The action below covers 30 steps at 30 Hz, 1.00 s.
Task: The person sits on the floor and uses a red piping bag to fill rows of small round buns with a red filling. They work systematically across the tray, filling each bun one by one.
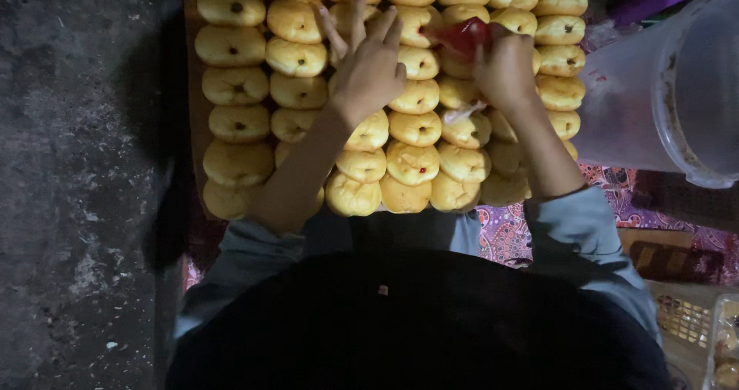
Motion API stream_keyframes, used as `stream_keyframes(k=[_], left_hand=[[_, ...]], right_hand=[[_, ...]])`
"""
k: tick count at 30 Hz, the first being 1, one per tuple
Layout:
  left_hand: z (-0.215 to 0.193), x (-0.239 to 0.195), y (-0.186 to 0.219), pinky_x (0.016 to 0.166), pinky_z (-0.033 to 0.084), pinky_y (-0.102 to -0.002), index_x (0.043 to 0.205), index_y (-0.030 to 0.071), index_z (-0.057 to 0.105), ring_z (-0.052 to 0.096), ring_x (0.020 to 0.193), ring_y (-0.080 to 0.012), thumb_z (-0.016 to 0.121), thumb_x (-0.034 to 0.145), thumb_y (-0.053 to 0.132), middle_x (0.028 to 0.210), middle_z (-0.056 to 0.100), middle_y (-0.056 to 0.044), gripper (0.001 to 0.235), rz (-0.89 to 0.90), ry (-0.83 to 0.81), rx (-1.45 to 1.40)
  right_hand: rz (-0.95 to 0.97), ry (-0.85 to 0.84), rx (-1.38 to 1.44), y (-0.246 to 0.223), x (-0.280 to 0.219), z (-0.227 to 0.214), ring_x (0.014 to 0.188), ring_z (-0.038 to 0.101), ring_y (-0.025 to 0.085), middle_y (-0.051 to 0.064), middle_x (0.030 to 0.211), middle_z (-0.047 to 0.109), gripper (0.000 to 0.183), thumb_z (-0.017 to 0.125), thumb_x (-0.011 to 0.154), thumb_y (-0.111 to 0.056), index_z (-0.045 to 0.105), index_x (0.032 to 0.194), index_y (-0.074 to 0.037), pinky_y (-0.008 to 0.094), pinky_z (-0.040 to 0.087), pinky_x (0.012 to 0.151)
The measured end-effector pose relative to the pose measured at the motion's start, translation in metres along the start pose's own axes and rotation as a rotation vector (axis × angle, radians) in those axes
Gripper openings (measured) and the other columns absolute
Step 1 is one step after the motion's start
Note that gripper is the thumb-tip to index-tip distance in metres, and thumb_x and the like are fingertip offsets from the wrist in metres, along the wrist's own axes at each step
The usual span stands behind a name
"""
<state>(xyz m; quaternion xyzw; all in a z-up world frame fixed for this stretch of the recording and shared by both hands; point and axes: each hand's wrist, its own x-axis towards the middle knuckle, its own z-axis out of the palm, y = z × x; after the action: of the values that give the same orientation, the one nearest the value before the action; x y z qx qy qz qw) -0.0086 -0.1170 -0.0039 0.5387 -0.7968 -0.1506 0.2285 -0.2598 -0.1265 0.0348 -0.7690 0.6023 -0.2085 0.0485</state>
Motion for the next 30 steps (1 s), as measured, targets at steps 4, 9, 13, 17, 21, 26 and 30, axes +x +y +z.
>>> stream_keyframes(k=[4,9,13,17,21,26,30], left_hand=[[-0.006,-0.002,0.0,0.111,-0.014,-0.082,0.146,0.0,0.054,0.004,0.155,-0.0405,0.063,0.087,0.024,0.162,0.04,-0.01,0.064,-0.026,0.049,-0.034],[-0.01,0.0,0.001,0.107,-0.014,-0.083,0.145,0.0,0.053,0.007,0.152,-0.0413,0.066,0.086,0.024,0.159,0.041,-0.012,0.065,-0.017,0.116,-0.056],[-0.011,0.001,0.001,0.11,-0.012,-0.08,0.143,0.003,0.056,0.007,0.152,-0.0418,0.065,0.086,0.024,0.158,0.043,-0.011,0.061,-0.023,0.124,-0.1],[-0.016,0.005,0.001,0.11,-0.011,-0.079,0.142,0.002,0.057,0.008,0.153,-0.0424,0.064,0.088,0.023,0.158,0.044,-0.012,0.058,0.017,0.17,-0.064],[-0.023,0.006,0.002,0.111,-0.009,-0.08,0.141,0.003,0.058,0.011,0.152,-0.0401,0.063,0.086,0.022,0.157,0.046,-0.009,0.059,-0.031,0.159,-0.101],[-0.021,0.019,-0.008,0.11,-0.007,-0.081,0.141,0.0,0.056,0.011,0.153,-0.0396,0.063,0.085,0.022,0.158,0.044,-0.011,0.06,-0.035,0.134,-0.057],[-0.012,0.04,-0.015,0.11,-0.009,-0.08,0.141,0.001,0.056,0.009,0.154,-0.0389,0.064,0.084,0.024,0.157,0.043,-0.012,0.062,-0.052,0.119,-0.013]], right_hand=[[0.289,-0.061,0.359,0.024,-0.002,-0.014,0.061,0.061,0.018,0.011,0.078,0.069,0.031,0.061,0.114,-0.027,0.072,0.11,0.002,0.034,0.049,0.056],[0.395,0.0,1.298,0.045,-0.029,-0.025,0.08,0.066,0.016,0.008,0.102,0.07,0.036,0.065,0.113,-0.031,0.064,0.126,0.002,0.031,0.052,0.064],[0.244,-0.046,1.824,0.039,-0.052,-0.026,0.083,0.063,0.019,0.013,0.102,0.067,0.048,0.068,0.108,-0.035,0.055,0.137,0.001,0.03,0.051,0.07],[-0.012,-0.015,1.865,0.02,-0.051,-0.025,0.089,0.069,0.023,0.008,0.115,0.067,0.047,0.066,0.097,-0.037,0.048,0.135,-0.017,0.043,0.063,0.082],[0.18,-0.037,1.954,0.014,-0.031,-0.031,0.069,0.061,0.016,0.019,0.11,0.069,0.033,0.056,0.11,-0.019,0.051,0.14,-0.009,0.025,0.05,0.053],[0.383,-0.071,1.721,0.011,0.006,-0.023,0.057,0.056,0.012,0.018,0.105,0.071,0.043,0.05,0.11,-0.04,0.056,0.134,-0.005,0.024,0.047,0.046],[0.364,-0.104,1.252,0.0,0.044,-0.003,0.063,0.057,0.007,0.003,0.095,0.065,0.022,0.071,0.101,-0.009,0.06,0.12,-0.007,0.022,0.04,0.047]])
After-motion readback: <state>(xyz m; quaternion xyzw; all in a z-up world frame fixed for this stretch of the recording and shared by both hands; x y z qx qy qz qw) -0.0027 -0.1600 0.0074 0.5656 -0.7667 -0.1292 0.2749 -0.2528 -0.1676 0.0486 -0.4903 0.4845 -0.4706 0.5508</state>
